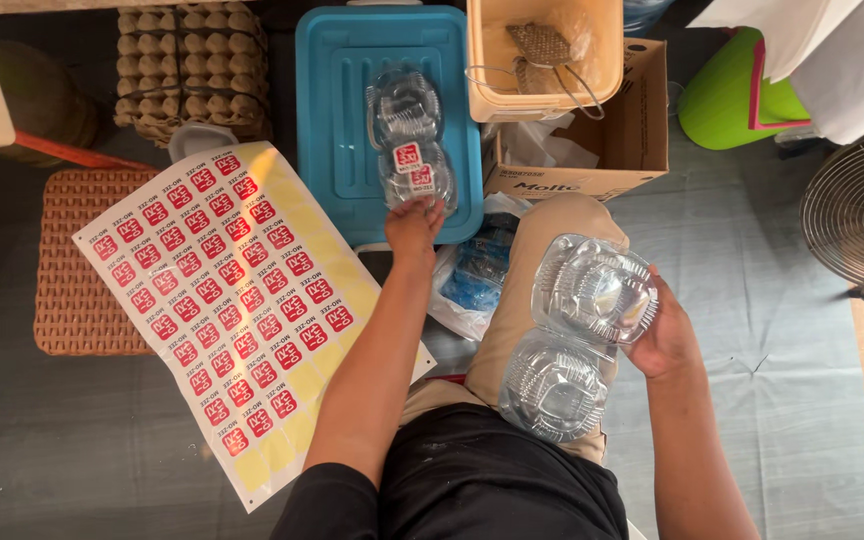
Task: The person sits and repeatedly peels red stickers from a sheet, then presses each sticker onto the center of clear plastic food containers. Labeled containers are placed into a blue bin beside them.
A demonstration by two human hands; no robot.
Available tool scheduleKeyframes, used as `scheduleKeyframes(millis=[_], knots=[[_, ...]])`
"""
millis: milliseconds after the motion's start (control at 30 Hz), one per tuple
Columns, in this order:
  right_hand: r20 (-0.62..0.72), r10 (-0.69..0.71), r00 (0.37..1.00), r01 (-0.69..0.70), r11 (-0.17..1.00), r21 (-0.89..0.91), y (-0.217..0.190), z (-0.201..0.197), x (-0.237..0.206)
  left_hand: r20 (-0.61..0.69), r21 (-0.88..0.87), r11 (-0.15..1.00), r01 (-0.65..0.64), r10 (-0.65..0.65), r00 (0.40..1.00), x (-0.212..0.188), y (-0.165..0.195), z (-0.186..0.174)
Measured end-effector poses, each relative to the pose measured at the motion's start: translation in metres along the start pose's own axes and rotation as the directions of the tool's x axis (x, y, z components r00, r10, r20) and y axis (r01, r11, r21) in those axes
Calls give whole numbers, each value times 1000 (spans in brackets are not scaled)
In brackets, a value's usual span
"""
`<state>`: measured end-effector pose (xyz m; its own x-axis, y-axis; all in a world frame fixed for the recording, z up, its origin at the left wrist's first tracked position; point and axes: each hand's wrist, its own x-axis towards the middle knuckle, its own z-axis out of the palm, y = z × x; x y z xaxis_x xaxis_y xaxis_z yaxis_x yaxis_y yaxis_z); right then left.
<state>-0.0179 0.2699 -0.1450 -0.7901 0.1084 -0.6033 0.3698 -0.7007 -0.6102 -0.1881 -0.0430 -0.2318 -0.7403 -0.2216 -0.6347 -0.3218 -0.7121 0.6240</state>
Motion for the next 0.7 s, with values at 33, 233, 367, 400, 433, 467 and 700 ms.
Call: scheduleKeyframes(millis=[33, 233, 367, 400, 433, 467, 700], knots=[[-13, 1, 1000, -1, 1000, -14, 0, -1, 1, 3, 16, 1000, 13, -13, 1000, -2, -4, 2], [19, -12, 1000, 12, 1000, -3, 3, -2, 1, -77, 83, 996, 42, -35, 996, -13, -19, 3], [27, -30, 999, 30, 999, -10, 2, -1, 1, -64, 177, 983, 47, -36, 997, -16, -27, -4], [21, -38, 999, 39, 999, -22, 1, -2, 0, -63, 194, 979, 65, -54, 997, -15, -28, -5], [17, -47, 999, 47, 998, -34, 1, -2, 1, -62, 210, 974, 80, -69, 996, -13, -29, -6], [21, -50, 999, 50, 998, -30, 0, -2, 1, -70, 204, 973, 112, -99, 993, -11, -30, -7], [18, -54, 998, 55, 997, -50, 2, -3, 1, -131, 576, 817, -34, 134, 982, -17, -34, -2]])
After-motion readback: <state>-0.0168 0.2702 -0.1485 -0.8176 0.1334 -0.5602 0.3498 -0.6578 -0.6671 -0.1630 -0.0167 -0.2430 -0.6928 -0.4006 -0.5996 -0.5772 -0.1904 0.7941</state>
